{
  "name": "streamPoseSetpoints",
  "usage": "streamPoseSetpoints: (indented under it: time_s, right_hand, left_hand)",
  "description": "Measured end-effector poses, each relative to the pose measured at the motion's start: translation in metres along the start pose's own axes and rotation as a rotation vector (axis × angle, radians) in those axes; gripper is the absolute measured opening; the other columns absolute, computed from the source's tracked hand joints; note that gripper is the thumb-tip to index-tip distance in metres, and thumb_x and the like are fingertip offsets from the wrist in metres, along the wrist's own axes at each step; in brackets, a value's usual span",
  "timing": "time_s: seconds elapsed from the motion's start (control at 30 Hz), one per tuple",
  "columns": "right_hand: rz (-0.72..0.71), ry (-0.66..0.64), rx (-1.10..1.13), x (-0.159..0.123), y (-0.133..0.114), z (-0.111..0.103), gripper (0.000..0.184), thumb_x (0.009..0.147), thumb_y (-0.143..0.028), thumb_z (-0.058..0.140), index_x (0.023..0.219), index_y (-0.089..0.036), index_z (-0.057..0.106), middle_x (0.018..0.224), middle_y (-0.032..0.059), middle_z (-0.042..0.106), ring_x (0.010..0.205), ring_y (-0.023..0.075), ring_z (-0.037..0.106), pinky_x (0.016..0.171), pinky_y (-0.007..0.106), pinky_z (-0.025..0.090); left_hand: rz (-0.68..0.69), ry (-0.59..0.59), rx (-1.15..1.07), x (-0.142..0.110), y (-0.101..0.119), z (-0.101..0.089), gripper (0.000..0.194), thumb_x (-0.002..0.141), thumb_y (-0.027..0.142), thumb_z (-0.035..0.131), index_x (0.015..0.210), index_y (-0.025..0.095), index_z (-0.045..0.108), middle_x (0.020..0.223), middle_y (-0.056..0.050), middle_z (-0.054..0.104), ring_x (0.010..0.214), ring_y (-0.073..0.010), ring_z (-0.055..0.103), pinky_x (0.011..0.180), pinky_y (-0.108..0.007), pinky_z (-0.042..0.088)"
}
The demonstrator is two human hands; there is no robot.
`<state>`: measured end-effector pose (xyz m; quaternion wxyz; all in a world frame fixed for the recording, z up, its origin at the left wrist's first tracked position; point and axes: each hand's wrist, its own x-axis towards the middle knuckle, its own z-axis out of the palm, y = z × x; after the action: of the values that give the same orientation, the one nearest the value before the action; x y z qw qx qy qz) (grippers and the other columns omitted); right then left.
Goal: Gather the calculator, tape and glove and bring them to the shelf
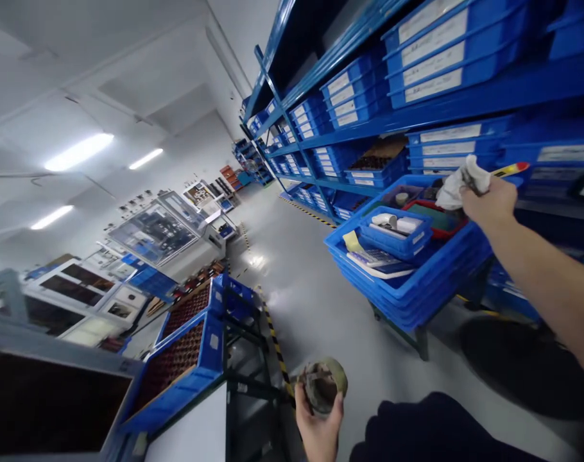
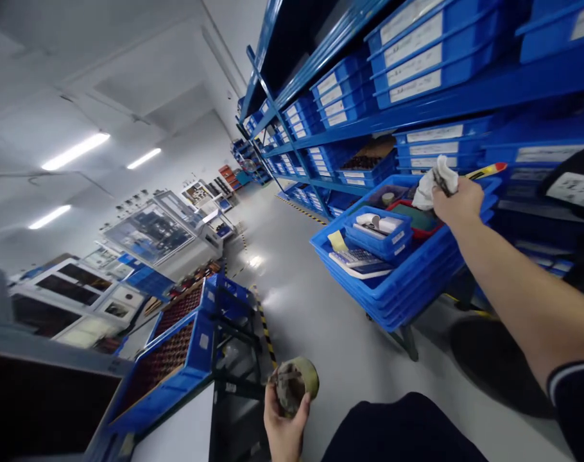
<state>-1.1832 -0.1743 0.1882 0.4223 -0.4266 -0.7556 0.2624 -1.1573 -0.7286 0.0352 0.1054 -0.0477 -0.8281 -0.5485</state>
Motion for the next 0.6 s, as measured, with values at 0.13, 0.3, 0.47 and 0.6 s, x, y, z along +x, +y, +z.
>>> streamPoseSetpoints:
  time_s: [0.13, 0.3, 0.47, 0.6]
  right_hand:
    - [0.095, -0.075, -0.142, 0.028, 0.017, 0.046, 0.065, 0.096, -0.051, 0.050, 0.120, 0.008, 0.061, 0.117, 0.0247, 0.059, 0.115, 0.0201, 0.054, 0.088, 0.027, 0.035]
    - [0.288, -0.111, -0.272, 0.005, 0.041, 0.075, 0.058, 0.090, -0.045, 0.061, 0.126, -0.001, 0.063, 0.119, 0.0179, 0.061, 0.115, 0.0172, 0.055, 0.082, 0.025, 0.034]
    - [0.542, 0.171, -0.222, -0.067, 0.029, 0.059, 0.049, 0.092, -0.039, 0.064, 0.132, -0.010, 0.062, 0.113, 0.0149, 0.065, 0.099, 0.0126, 0.061, 0.081, 0.023, 0.040]
    - [0.663, 0.302, -0.228, -0.146, 0.046, 0.046, 0.037, 0.089, -0.030, 0.069, 0.124, -0.020, 0.068, 0.098, 0.0092, 0.069, 0.078, 0.0118, 0.063, 0.070, 0.023, 0.046]
  left_hand:
    - [0.123, -0.200, -0.001, 0.117, 0.022, 0.033, 0.071, 0.064, 0.041, 0.077, 0.125, 0.018, 0.050, 0.126, -0.020, 0.063, 0.118, -0.0334, 0.063, 0.103, -0.046, 0.052]
    - [0.332, -0.488, -0.111, 0.278, 0.064, 0.111, 0.068, 0.064, 0.035, 0.080, 0.124, 0.019, 0.052, 0.114, -0.012, 0.067, 0.104, -0.0271, 0.068, 0.097, -0.046, 0.055]
    - [0.652, -0.739, -0.184, 0.393, 0.115, 0.210, 0.070, 0.058, 0.039, 0.086, 0.117, 0.017, 0.055, 0.110, -0.011, 0.063, 0.101, -0.0235, 0.064, 0.093, -0.040, 0.053]
    - [0.738, -0.929, -0.185, 0.428, 0.153, 0.284, 0.066, 0.060, 0.044, 0.085, 0.113, 0.017, 0.058, 0.109, -0.011, 0.062, 0.103, -0.0238, 0.062, 0.094, -0.039, 0.052]
